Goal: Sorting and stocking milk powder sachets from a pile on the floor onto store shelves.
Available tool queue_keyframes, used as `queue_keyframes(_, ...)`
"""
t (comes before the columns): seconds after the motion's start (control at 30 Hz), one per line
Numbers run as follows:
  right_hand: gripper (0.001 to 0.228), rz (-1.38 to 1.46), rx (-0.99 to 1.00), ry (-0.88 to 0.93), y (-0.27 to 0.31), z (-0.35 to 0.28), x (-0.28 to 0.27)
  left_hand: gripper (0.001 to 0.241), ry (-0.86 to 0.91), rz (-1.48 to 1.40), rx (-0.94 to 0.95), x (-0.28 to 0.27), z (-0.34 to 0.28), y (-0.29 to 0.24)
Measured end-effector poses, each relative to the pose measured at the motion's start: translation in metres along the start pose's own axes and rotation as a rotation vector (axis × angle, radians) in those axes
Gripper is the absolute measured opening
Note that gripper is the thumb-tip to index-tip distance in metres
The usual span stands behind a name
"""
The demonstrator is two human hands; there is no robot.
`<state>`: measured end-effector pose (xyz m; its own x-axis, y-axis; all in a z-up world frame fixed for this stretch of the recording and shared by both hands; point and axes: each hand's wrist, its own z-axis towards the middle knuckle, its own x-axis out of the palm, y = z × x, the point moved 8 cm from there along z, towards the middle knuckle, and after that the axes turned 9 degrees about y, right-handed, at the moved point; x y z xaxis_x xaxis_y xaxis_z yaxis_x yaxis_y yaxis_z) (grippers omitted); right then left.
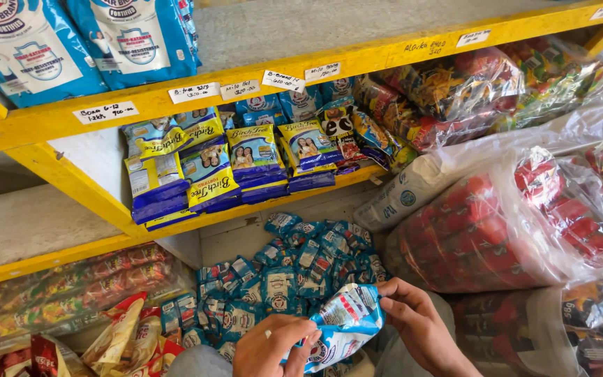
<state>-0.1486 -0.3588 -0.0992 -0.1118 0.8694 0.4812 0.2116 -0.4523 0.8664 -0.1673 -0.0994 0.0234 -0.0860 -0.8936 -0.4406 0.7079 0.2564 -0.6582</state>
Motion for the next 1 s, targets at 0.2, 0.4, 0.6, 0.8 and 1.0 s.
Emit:
queue_keyframes(0.2,0.005,-0.056,0.017,0.035,0.004,0.0,0.002,0.03,-0.1,-0.033,-0.053,0.0,-0.011,0.012)
queue_keyframes(0.4,0.007,0.047,0.007,0.083,-0.011,0.0,-0.011,0.031,-0.104,-0.04,-0.148,-0.006,-0.02,0.024)
queue_keyframes(0.6,0.016,-0.084,-0.036,0.106,0.004,-0.006,0.0,0.029,-0.211,-0.23,-0.187,-0.019,-0.038,0.045)
queue_keyframes(0.8,0.039,-0.329,-0.127,0.166,0.034,-0.008,0.038,0.029,-0.171,-0.31,-0.248,-0.017,-0.044,0.058)
queue_keyframes(1.0,0.027,-0.633,-0.244,0.179,0.038,-0.005,0.028,0.027,-0.179,-0.57,-0.23,-0.02,-0.043,0.059)
